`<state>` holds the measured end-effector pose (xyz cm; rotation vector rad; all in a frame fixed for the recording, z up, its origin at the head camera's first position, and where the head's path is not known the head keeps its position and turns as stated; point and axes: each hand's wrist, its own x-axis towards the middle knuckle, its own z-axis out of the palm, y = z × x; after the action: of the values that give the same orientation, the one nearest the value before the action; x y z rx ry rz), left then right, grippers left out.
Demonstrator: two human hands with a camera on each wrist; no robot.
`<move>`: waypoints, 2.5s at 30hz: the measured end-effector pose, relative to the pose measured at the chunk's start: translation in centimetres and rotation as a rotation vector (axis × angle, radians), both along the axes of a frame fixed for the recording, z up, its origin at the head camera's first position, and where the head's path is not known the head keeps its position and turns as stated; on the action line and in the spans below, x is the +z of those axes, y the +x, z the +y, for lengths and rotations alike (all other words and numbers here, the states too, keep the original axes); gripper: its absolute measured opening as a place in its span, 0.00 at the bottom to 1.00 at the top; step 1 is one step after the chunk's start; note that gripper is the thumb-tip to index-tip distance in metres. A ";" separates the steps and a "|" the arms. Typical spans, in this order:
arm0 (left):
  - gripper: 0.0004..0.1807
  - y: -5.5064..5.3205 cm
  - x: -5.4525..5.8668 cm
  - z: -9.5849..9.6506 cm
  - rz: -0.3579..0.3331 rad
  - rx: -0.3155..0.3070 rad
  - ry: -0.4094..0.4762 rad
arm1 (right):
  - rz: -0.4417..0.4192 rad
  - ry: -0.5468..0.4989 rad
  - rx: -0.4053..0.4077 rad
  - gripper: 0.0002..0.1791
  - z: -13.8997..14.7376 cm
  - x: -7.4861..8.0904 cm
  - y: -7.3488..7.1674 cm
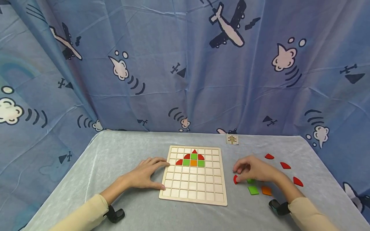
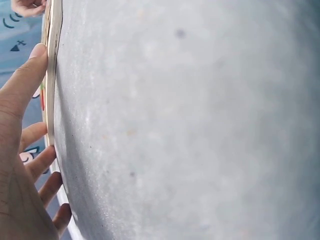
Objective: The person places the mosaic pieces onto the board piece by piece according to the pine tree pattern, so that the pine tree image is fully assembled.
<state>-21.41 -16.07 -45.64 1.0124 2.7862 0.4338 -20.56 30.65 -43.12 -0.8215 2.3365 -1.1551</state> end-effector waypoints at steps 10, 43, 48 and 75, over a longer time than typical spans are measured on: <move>0.48 0.0 0.0 0.0 -0.001 0.003 -0.002 | -0.015 0.039 -0.006 0.11 -0.4 0.2 0.4; 0.48 0.2 0.2 0.1 -0.006 0.000 0.007 | -0.068 0.000 0.026 0.06 -0.4 1.0 0.0; 0.48 0.3 0.2 0.0 -0.019 0.004 0.012 | -0.051 0.014 -0.005 0.07 -1.0 1.0 -0.4; 0.48 0.1 0.2 0.0 -0.002 -0.004 0.009 | -0.076 0.011 -0.117 0.12 -3.2 1.3 -1.1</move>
<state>-21.34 -16.11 -45.45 1.0186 2.7820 0.4465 -21.61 27.44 -41.80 -0.6335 2.3528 -1.1978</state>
